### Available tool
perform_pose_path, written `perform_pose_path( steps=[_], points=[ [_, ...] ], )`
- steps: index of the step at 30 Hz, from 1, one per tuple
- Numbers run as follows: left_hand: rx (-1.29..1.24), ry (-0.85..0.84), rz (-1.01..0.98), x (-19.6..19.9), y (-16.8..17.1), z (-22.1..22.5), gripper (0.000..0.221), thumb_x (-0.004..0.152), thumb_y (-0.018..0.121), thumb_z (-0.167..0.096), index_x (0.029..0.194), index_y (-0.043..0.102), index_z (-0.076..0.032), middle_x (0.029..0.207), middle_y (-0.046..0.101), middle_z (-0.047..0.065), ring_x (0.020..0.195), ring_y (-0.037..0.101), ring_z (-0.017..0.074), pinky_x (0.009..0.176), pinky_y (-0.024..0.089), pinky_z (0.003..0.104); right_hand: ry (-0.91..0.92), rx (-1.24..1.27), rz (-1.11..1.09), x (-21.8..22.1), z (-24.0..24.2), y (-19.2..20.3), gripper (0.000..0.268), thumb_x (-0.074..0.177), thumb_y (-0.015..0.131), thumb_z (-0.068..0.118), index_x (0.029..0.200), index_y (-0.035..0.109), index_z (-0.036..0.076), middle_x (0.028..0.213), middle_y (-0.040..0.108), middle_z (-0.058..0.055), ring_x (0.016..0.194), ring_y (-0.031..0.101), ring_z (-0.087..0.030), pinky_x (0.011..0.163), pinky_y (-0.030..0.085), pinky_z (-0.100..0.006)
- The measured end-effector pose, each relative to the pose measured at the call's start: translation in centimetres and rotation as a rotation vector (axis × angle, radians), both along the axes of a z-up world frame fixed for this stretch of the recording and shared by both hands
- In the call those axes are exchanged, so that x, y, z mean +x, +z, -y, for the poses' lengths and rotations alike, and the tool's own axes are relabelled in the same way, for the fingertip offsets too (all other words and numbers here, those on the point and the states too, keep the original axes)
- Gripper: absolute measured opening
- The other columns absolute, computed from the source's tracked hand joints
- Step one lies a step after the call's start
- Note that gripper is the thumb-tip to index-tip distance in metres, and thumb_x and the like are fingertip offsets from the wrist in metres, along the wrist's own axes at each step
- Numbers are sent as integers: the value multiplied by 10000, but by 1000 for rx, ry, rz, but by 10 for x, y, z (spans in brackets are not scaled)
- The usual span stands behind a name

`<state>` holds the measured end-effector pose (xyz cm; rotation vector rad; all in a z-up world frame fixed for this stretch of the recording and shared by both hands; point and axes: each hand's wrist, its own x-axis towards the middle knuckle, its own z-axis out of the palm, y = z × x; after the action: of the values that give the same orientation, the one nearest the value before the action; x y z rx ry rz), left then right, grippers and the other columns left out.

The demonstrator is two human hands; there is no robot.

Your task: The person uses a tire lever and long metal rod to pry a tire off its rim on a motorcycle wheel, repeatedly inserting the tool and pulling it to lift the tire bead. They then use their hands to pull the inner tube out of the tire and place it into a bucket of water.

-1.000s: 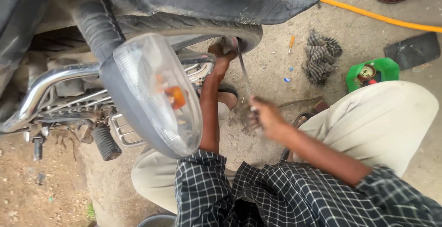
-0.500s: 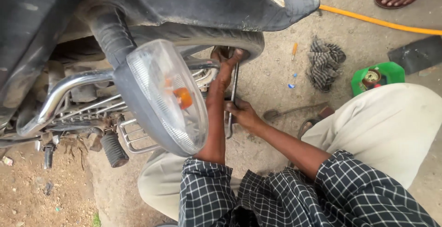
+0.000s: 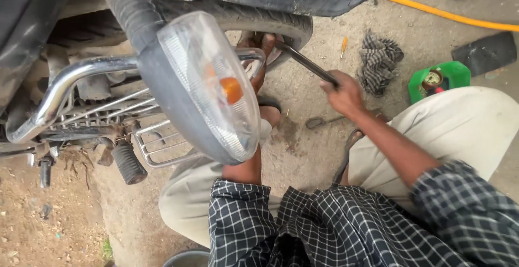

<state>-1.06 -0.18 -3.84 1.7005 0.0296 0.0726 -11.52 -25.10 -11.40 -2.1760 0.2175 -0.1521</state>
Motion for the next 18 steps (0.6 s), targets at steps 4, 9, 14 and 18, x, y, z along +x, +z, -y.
perform_pose_path(
  steps=[4,9,14,18],
  points=[
    [86,-68,-17,31,-8,6,988,599,931,-516,1259,417,11,1205,562,161,1105,566,270,979,482,362,116,-103,-20,-24,41,54,349,956,700,337,1182,700,71,949,703,-227,835,696,-397,744,543,-471],
    [251,-177,-83,42,-42,33,923,574,959,-504,1189,481,-7,1112,606,128,1019,604,246,926,515,352,234,-270,-314,-6,60,57,406,1067,519,445,1184,710,106,833,705,-234,834,679,-459,758,522,-539],
    [337,-249,-102,89,-72,64,859,549,987,-491,1118,544,-25,1020,650,96,934,643,221,873,548,343,257,-379,-300,27,80,41,470,1080,471,497,1149,722,106,852,709,-240,834,683,-462,772,530,-555],
    [370,-201,-50,90,-92,63,808,529,1009,-481,1062,595,-39,946,685,70,866,673,202,831,574,335,292,-397,-362,58,95,46,463,1045,488,497,1115,758,128,860,731,-217,849,687,-446,800,532,-553]
  ],
)
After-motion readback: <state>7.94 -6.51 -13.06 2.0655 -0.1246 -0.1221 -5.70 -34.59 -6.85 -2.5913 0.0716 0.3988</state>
